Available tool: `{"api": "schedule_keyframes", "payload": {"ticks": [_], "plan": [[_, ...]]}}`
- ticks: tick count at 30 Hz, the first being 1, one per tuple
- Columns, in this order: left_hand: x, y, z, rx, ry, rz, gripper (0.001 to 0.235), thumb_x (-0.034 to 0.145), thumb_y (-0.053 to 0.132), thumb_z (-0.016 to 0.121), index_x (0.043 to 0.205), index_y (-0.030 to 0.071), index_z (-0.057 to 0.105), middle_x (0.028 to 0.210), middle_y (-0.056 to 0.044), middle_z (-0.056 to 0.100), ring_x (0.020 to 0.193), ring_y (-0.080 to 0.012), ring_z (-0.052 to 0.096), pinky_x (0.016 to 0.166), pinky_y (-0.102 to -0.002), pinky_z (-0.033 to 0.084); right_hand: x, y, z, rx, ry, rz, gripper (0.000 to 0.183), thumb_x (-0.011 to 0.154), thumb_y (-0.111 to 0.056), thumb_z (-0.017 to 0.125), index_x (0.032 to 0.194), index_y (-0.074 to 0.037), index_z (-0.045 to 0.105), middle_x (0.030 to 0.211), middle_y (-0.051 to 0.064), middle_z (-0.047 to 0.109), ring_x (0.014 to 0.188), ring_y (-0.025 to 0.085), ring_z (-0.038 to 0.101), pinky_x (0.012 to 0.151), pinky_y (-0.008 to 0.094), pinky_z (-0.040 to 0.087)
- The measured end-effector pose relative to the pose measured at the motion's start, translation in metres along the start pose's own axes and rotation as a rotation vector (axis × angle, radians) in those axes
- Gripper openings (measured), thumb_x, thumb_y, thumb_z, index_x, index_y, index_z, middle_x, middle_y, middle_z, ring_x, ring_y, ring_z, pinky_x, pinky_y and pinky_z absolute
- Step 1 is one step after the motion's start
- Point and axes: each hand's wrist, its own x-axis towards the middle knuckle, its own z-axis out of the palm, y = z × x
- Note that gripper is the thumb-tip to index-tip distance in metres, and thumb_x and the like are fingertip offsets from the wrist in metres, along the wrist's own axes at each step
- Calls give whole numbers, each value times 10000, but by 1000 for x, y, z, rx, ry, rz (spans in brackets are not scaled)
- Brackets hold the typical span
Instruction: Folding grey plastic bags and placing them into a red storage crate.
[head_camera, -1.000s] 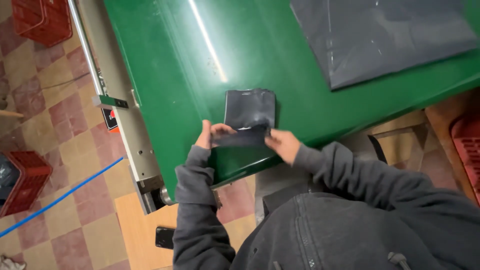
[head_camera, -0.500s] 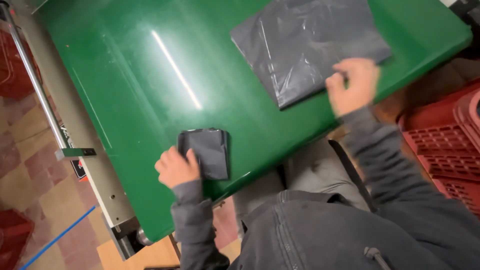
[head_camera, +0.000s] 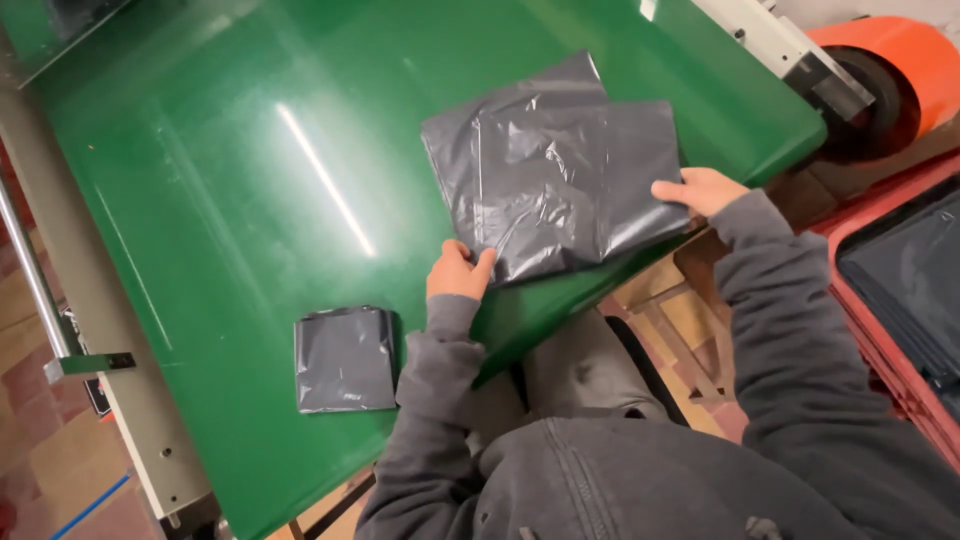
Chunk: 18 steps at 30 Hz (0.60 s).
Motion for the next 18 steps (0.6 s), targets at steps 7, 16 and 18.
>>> {"api": "schedule_keyframes", "payload": {"ticks": [7, 16, 18], "plan": [[0, 2, 4, 202, 57, 90, 309, 912, 466, 639, 880, 158, 627, 857, -135, 720, 924, -388, 723, 812, -497, 569, 81, -57, -10, -96, 103, -219, 451, 879, -465, 746, 1139, -97, 752, 1095, 134, 746, 1107, 296, 688, 917, 443, 527], [-22, 39, -7, 260, 432, 295, 421, 875, 545, 677, 879, 147, 541, 827, -108, 598, 813, -365, 681, 722, -454, 564, 172, -105, 18, 415, -179, -553, 327, 946, 2, 656, 1265, -70, 659, 1162, 46, 719, 1057, 113, 651, 942, 308, 545], [-8, 34, 0, 254, 439, 317, 499, 855, 599, 688, 896, 124, 539, 841, -136, 603, 801, -392, 685, 718, -472, 570, 165, -119, 18, 360, -181, -478, 310, 936, -43, 689, 1245, -65, 671, 1117, 54, 727, 1001, 132, 664, 883, 319, 555]]}}
